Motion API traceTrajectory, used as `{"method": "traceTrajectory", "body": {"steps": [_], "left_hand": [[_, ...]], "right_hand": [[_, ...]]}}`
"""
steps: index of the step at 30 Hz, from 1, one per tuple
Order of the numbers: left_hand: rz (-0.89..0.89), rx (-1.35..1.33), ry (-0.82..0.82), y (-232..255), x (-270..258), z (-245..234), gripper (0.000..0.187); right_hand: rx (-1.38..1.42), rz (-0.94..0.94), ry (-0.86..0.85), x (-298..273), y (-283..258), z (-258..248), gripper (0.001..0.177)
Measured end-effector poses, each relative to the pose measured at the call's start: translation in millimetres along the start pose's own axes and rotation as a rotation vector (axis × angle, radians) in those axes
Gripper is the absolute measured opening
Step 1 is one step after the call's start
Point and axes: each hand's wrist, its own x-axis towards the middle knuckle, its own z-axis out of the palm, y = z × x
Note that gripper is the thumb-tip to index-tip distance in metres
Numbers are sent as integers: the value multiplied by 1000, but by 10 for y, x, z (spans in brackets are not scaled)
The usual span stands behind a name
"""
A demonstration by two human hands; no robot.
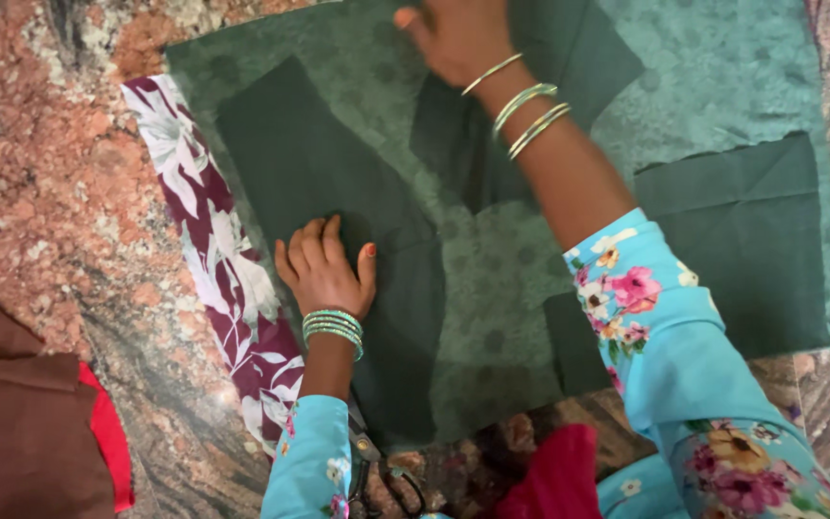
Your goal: The person cuts pieces of dark green fabric using shears while sitting on the floor, occasionally shifting and smoothing the material.
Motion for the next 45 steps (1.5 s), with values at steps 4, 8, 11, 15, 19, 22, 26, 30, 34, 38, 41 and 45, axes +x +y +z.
{"method": "traceTrajectory", "body": {"steps": [4,8,11,15,19,22,26,30,34,38,41,45], "left_hand": [[13,0,15,-12,-2,6,60],[24,8,22,-4,-5,11,58],[11,4,15,4,-1,-2,57],[1,16,0,2,-1,-11,56],[22,22,-4,4,14,-29,57],[14,38,-11,23,24,-22,58],[6,31,-89,36,85,-65,77],[-35,101,-253,73,175,-59,91],[-34,86,-259,69,174,-60,92],[-9,105,-267,58,174,-31,93],[-8,98,-258,33,147,-23,94],[-2,115,-258,23,150,-5,94]], "right_hand": [[29,-102,-75,-10,-422,138,61],[-17,-176,-190,-18,-649,394,81],[-66,-122,-246,-25,-747,443,86],[-62,-77,-301,8,-783,365,87],[16,-31,-46,102,-341,166,74],[137,65,-21,-147,463,-181,56],[-16,179,68,-1251,1564,-945,57],[-169,184,-69,-2277,2143,-1636,58],[-125,357,-94,-2921,2195,-1880,68],[-94,534,-169,-3068,2283,-1849,73],[-99,520,-148,-3105,2236,-1835,76],[-95,568,-162,-3083,2193,-1866,76]]}}
